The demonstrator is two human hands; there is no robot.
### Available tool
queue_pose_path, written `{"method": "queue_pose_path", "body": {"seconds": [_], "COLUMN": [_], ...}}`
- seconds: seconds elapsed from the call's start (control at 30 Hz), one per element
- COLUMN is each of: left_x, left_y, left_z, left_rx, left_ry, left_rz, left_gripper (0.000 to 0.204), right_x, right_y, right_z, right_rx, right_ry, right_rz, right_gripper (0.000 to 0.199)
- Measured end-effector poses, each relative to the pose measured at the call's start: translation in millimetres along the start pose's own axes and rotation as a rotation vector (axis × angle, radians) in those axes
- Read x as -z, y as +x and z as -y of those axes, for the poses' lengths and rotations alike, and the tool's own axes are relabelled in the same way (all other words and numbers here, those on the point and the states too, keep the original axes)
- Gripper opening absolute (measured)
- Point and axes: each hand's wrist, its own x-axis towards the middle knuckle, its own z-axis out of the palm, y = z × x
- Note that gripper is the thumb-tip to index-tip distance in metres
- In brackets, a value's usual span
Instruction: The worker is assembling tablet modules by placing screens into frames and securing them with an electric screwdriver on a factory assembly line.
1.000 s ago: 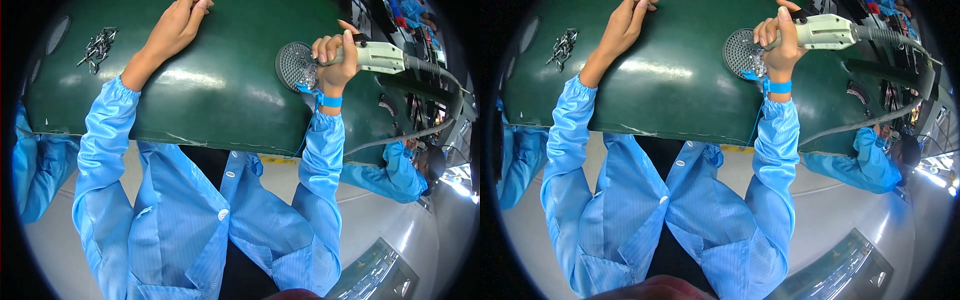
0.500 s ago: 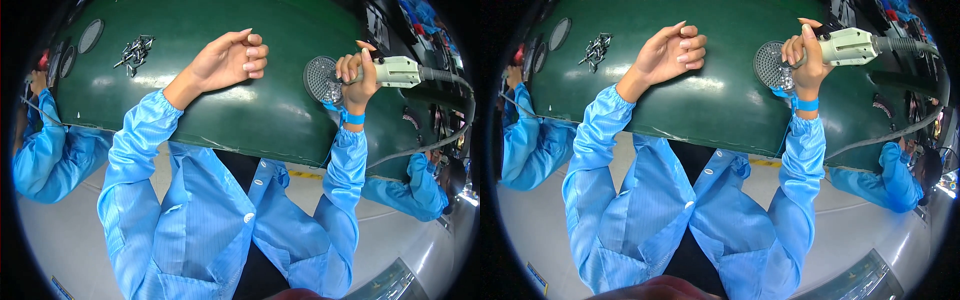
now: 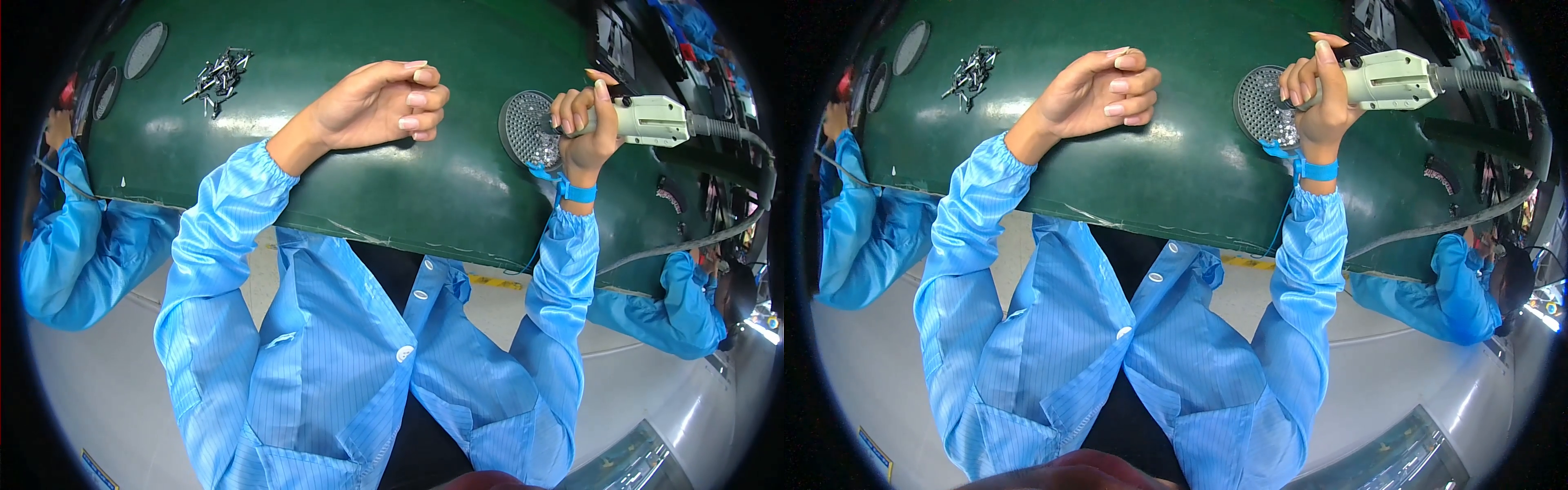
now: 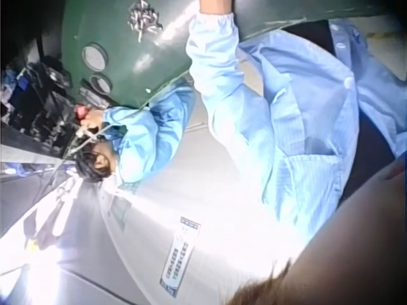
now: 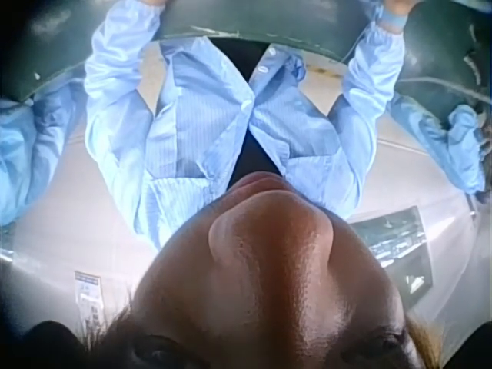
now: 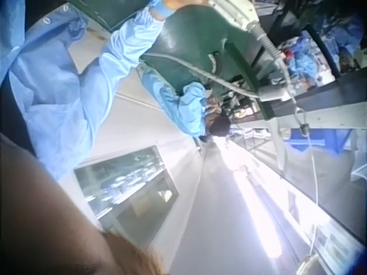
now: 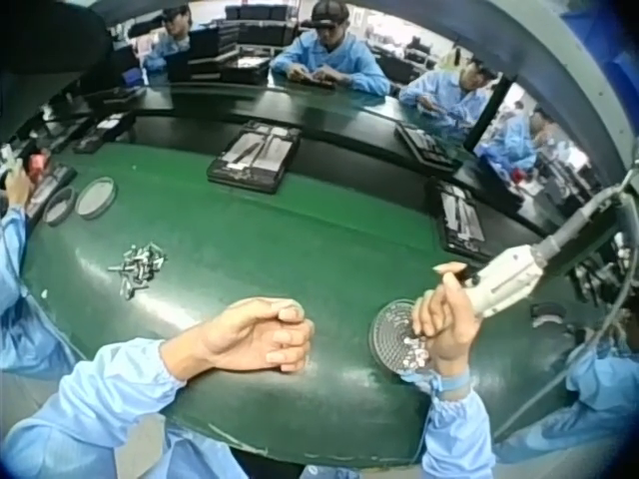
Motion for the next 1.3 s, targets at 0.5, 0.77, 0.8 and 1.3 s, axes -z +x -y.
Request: {"method": "queue_pose_path", "body": {"seconds": [0.5, 0.77, 0.8, 1.3], "left_x": [-7, -4, -2, 117], "left_y": [-2, 20, 35, 383], "left_z": [-2, -24, -32, -35], "left_rx": [0.017, -0.071, -0.068, 0.243], "left_ry": [0.053, 0.302, 0.352, 1.946], "left_rz": [-0.068, -0.247, -0.33, -0.867], "left_gripper": [0.028, 0.027, 0.033, 0.117], "right_x": [-1, 0, 2, 9], "right_y": [0, 3, 3, 4], "right_z": [1, 4, 3, 10], "right_rx": [0.001, -0.01, -0.021, -0.109], "right_ry": [-0.011, 0.026, 0.015, -0.051], "right_rz": [0.002, -0.073, -0.094, -0.064], "right_gripper": [0.021, 0.013, 0.014, 0.018]}}
